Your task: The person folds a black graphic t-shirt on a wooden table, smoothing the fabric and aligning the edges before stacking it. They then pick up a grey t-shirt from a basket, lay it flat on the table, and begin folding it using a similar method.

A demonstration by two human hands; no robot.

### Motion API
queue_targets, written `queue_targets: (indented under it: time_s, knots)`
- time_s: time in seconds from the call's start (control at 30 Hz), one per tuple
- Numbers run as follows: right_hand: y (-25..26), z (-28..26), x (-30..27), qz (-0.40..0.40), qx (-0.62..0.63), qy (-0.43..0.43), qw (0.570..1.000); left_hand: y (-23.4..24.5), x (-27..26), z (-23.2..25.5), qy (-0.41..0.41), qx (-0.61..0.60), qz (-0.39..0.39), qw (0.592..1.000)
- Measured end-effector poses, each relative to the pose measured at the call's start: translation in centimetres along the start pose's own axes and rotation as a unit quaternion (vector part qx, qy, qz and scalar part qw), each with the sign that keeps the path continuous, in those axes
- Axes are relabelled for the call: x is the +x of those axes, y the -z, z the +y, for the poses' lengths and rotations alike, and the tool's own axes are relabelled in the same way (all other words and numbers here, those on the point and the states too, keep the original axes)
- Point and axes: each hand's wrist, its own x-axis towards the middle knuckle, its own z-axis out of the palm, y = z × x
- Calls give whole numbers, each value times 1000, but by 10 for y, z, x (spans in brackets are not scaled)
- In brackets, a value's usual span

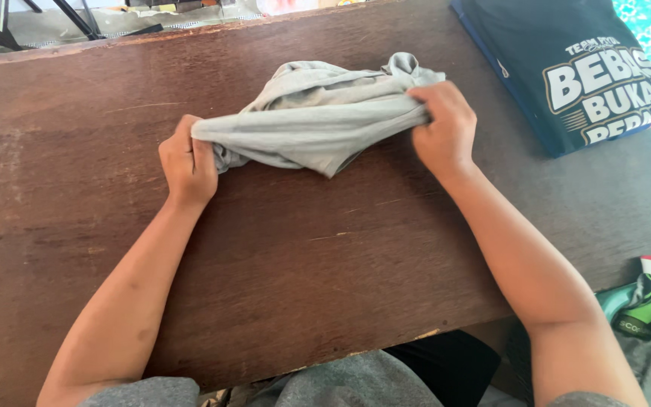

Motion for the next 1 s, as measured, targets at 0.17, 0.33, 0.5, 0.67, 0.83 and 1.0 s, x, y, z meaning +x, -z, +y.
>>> queue_targets:
  time_s: [0.17, 0.33, 0.5, 0.67, 0.83, 1.0]
  knots:
    - [-10, 18, 2, 52, 324, -188, 926, -7, -1, -21, 14, -33, 61, 997]
    - [8, 13, 5, 100, 26, -4, 995, 5, 5, -41, 31, -94, 155, 983]
    - [3, 32, 5, 87, 109, -114, 984, 0, 7, -28, 100, -36, 119, 987]
    - [2, 65, 3, 4, 504, -214, 837, 1, 3, -20, 20, 13, 96, 995]
    - [19, 35, 18, -115, 495, -471, 721, 4, 14, -38, 224, -130, 138, 956]
    - [13, 30, 9, -204, 299, -310, 879, 13, 8, 5, -119, 135, 87, 980]
